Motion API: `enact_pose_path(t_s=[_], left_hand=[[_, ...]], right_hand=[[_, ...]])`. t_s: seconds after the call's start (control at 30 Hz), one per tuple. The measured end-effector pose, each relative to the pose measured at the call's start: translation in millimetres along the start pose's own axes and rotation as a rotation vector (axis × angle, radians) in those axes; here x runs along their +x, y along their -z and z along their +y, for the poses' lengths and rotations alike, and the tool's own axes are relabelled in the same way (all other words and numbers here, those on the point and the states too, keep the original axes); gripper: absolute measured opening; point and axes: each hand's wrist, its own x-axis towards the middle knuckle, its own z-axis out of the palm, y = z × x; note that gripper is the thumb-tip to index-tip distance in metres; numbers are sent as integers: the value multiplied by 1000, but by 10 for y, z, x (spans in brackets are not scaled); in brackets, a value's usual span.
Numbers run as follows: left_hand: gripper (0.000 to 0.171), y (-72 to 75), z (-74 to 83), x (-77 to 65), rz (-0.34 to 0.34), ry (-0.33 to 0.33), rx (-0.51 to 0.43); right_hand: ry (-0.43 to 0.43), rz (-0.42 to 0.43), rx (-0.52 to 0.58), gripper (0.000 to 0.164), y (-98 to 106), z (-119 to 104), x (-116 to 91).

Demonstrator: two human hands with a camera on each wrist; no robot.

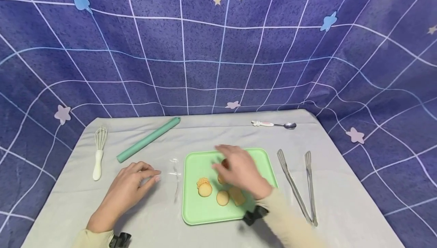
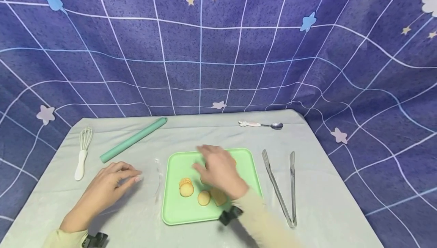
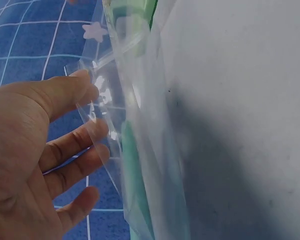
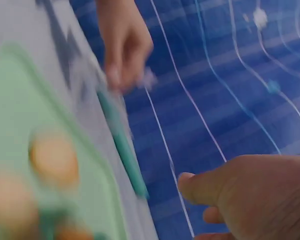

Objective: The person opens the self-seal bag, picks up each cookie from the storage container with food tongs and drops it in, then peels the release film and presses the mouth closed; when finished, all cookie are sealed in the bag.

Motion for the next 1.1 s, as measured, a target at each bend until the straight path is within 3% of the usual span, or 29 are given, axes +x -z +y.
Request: enact_pose_path(t_s=[0.1, 0.3, 0.43, 0.53, 0.77, 1.1], left_hand=[[19, 2, 11, -5, -4, -1, -5], [19, -44, 26, -9, -12, -14, -16], [20, -59, 9, -31, -17, -6, -27], [20, -67, -8, -44, -16, 4, -45], [20, -45, 32, 17, 5, -3, -94], [20, -19, 26, 8, 3, -35, -137]], right_hand=[[-116, 96, 12, 57, 256, 414, -290], [-355, 182, -95, 63, 634, 1100, -1121], [-508, 148, -152, 83, 676, 1326, -1611], [-571, 87, -148, 94, 628, 1401, -1860], [-622, 33, -68, 84, 606, 1423, -2032], [-533, 65, -59, 71, 641, 1549, -2091]])
